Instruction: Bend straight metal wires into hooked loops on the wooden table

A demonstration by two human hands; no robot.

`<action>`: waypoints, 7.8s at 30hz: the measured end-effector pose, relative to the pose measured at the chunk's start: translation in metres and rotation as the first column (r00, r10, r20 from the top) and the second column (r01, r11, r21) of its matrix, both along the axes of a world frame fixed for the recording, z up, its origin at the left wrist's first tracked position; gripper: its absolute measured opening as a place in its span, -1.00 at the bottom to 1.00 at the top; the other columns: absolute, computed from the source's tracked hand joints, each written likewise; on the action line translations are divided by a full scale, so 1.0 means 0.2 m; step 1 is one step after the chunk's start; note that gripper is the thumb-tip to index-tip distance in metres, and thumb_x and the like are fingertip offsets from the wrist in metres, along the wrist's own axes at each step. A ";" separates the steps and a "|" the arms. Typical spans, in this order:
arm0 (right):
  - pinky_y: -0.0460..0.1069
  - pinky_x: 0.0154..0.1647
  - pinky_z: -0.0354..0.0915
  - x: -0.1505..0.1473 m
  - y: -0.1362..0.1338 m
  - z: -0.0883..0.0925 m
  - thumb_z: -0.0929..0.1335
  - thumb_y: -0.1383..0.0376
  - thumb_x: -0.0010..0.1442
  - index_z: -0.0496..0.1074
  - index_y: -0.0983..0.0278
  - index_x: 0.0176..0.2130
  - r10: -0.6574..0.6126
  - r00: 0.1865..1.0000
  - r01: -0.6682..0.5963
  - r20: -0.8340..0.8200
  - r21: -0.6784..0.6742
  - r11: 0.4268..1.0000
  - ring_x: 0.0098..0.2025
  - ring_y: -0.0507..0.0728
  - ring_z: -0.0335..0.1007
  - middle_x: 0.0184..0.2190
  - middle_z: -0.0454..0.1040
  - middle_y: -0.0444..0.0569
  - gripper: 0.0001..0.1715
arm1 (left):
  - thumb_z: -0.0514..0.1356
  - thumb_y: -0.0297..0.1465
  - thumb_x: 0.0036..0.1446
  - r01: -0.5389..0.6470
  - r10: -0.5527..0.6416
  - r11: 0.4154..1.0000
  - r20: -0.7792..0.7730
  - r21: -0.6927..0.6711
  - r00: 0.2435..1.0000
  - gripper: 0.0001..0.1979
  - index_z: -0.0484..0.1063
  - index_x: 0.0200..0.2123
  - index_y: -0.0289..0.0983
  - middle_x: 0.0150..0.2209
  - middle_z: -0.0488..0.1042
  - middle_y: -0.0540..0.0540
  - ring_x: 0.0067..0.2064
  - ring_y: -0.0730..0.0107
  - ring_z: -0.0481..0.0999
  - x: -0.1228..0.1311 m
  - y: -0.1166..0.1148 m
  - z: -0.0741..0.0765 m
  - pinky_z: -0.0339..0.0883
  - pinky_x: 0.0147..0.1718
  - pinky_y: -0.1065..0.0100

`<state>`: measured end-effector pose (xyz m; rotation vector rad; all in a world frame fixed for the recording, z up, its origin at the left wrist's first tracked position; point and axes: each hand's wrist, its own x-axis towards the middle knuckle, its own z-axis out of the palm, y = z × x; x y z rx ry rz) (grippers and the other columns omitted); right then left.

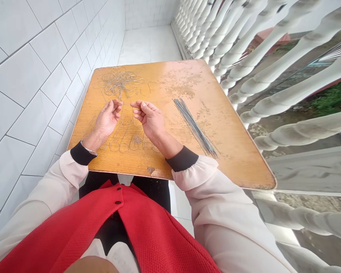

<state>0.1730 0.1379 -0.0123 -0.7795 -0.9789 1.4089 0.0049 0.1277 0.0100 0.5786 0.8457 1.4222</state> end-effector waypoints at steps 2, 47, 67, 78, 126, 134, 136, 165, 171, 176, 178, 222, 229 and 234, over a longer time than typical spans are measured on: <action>-0.17 -0.25 0.52 0.00 0.00 0.00 0.51 0.08 0.29 0.54 0.14 -0.25 0.016 1.000 -0.016 -0.013 -0.009 1.000 -0.26 -0.05 0.57 -0.14 0.69 -0.14 -0.78 | 0.12 -0.33 0.50 0.003 -0.003 1.000 -0.014 0.012 1.000 -0.79 0.56 -0.07 -0.23 -0.22 0.64 -0.01 -0.18 0.60 0.61 0.00 0.00 -0.01 0.30 -0.35 0.61; -0.06 -0.42 0.43 0.02 -0.02 0.08 0.44 0.06 0.34 0.51 0.17 -0.31 0.162 0.982 -0.156 0.101 -0.059 0.986 -0.49 0.00 0.41 -0.46 0.53 -0.14 -0.73 | 0.16 -0.13 0.46 0.249 -0.251 0.968 -0.115 -0.032 0.961 -0.60 0.44 -0.39 -0.24 -0.53 0.48 0.06 -0.62 0.65 0.34 -0.02 -0.01 -0.01 0.20 -0.59 0.52; -0.06 -0.55 0.16 0.03 -0.02 0.05 0.46 0.01 0.30 0.29 0.20 -0.53 0.323 0.943 -0.310 0.080 -0.144 0.940 -0.59 -0.03 0.08 -0.59 0.25 -0.18 -0.47 | 0.10 0.04 0.43 0.274 -0.275 0.961 -0.173 -0.031 0.946 -0.41 0.35 -0.55 -0.23 -0.66 0.30 0.05 -0.63 0.59 0.33 -0.04 -0.02 -0.01 0.20 -0.61 0.48; -0.08 -0.46 0.37 0.04 0.02 0.04 0.45 -0.10 0.32 0.42 0.18 -0.40 0.176 0.981 -0.166 0.084 -0.112 0.980 -0.49 -0.01 0.36 -0.47 0.47 -0.15 -0.53 | 0.12 -0.25 0.49 0.307 -0.303 0.952 -0.198 -0.009 0.932 -0.64 0.51 -0.35 -0.26 -0.45 0.57 0.00 -0.53 0.61 0.45 -0.03 -0.01 -0.04 0.24 -0.53 0.50; -0.02 -0.37 0.41 0.02 0.02 -0.03 0.46 0.37 0.20 0.53 0.21 -0.27 -0.193 0.846 0.080 0.497 0.240 0.968 -0.47 0.01 0.37 -0.39 0.55 -0.12 -0.94 | 0.19 -0.39 0.44 0.279 -0.242 0.960 -0.437 0.022 0.866 -0.80 0.42 -0.31 -0.28 -0.44 0.55 0.09 -0.52 0.70 0.49 -0.03 -0.03 0.01 0.28 -0.50 0.60; 0.06 -0.22 0.35 0.06 0.02 -0.09 0.24 0.32 0.39 0.57 0.20 -0.03 -0.634 0.297 -0.142 0.714 0.690 0.710 -0.22 0.17 0.45 -0.22 0.55 0.05 -0.66 | 0.23 -0.42 0.41 0.202 -0.145 0.979 -0.576 0.037 0.804 -0.88 0.43 -0.25 -0.27 -0.44 0.52 0.10 -0.51 0.69 0.49 0.01 -0.04 -0.01 0.32 -0.49 0.61; 0.05 -0.23 0.32 0.05 0.01 -0.08 0.21 0.33 0.40 0.57 0.18 -0.01 -0.650 0.224 -0.201 0.726 0.687 0.698 -0.21 0.17 0.43 -0.20 0.55 0.05 -0.62 | 0.23 -0.43 0.40 0.173 -0.112 0.984 -0.613 0.041 0.782 -0.90 0.43 -0.25 -0.26 -0.44 0.53 0.09 -0.50 0.68 0.50 0.02 -0.03 -0.02 0.33 -0.47 0.61; 0.17 0.04 0.33 0.05 0.04 -0.08 0.22 0.22 0.45 0.53 0.16 -0.13 -0.451 0.366 -0.245 0.814 0.552 0.797 -0.08 0.27 0.44 -0.17 0.54 0.11 -0.70 | 0.23 -0.57 0.33 0.187 -0.009 0.971 -0.759 0.149 0.651 -0.84 0.45 -0.33 -0.27 -0.51 0.49 0.10 -0.51 0.66 0.49 0.02 -0.01 -0.08 0.36 -0.44 0.60; 0.15 -0.02 0.34 0.05 0.02 -0.06 0.26 0.24 0.41 0.59 0.18 -0.13 -0.420 0.443 -0.206 0.792 0.546 0.812 -0.14 0.24 0.46 -0.19 0.55 0.08 -0.70 | 0.26 -0.51 0.35 0.199 -0.060 0.974 -0.711 0.113 0.700 -0.85 0.45 -0.33 -0.28 -0.51 0.51 0.10 -0.51 0.67 0.50 0.01 0.00 -0.07 0.36 -0.46 0.62; 0.14 -0.04 0.34 0.05 0.01 -0.04 0.27 0.29 0.37 0.62 0.17 -0.08 -0.419 0.416 -0.230 0.807 0.539 0.810 -0.16 0.22 0.46 -0.23 0.55 0.06 -0.67 | 0.23 -0.50 0.38 0.193 -0.085 0.978 -0.679 0.085 0.729 -0.83 0.45 -0.33 -0.28 -0.52 0.48 0.10 -0.53 0.67 0.46 -0.01 -0.01 -0.03 0.34 -0.48 0.61; 0.14 -0.05 0.33 0.05 0.01 -0.04 0.28 0.29 0.35 0.62 0.17 -0.08 -0.408 0.408 -0.241 0.816 0.528 0.815 -0.17 0.22 0.46 -0.24 0.55 0.06 -0.68 | 0.26 -0.46 0.37 0.194 -0.086 0.977 -0.680 0.085 0.728 -0.84 0.47 -0.33 -0.28 -0.53 0.48 0.10 -0.53 0.67 0.45 -0.01 -0.02 -0.02 0.33 -0.49 0.61; -0.16 -0.34 0.42 -0.01 -0.02 0.01 0.53 0.31 0.24 0.58 0.26 -0.41 0.249 0.958 -0.221 0.144 -0.186 0.957 -0.40 -0.05 0.48 -0.36 0.63 -0.07 -0.82 | 0.14 -0.60 0.39 0.115 -0.040 0.991 -0.652 0.073 0.758 -0.71 0.38 -0.43 -0.30 -0.44 0.48 0.08 -0.51 0.71 0.43 0.00 0.00 0.00 0.24 -0.55 0.61; -0.18 -0.37 0.42 -0.04 -0.02 0.01 0.48 0.41 0.28 0.58 0.28 -0.45 0.212 0.972 -0.190 0.101 -0.193 0.963 -0.47 -0.07 0.43 -0.43 0.61 -0.08 -0.76 | 0.12 -0.64 0.39 0.119 -0.061 0.992 -0.627 0.050 0.777 -0.65 0.35 -0.48 -0.30 -0.55 0.39 0.12 -0.58 0.70 0.34 0.01 -0.01 0.01 0.21 -0.55 0.55; -0.17 -0.40 0.42 -0.03 -0.03 0.02 0.47 0.41 0.29 0.58 0.30 -0.46 0.204 0.975 -0.185 0.087 -0.185 0.965 -0.49 -0.06 0.45 -0.46 0.60 -0.07 -0.74 | 0.14 -0.65 0.37 0.151 -0.081 0.987 -0.630 0.059 0.772 -0.65 0.33 -0.49 -0.29 -0.55 0.38 0.12 -0.58 0.70 0.33 0.01 -0.02 0.02 0.22 -0.53 0.55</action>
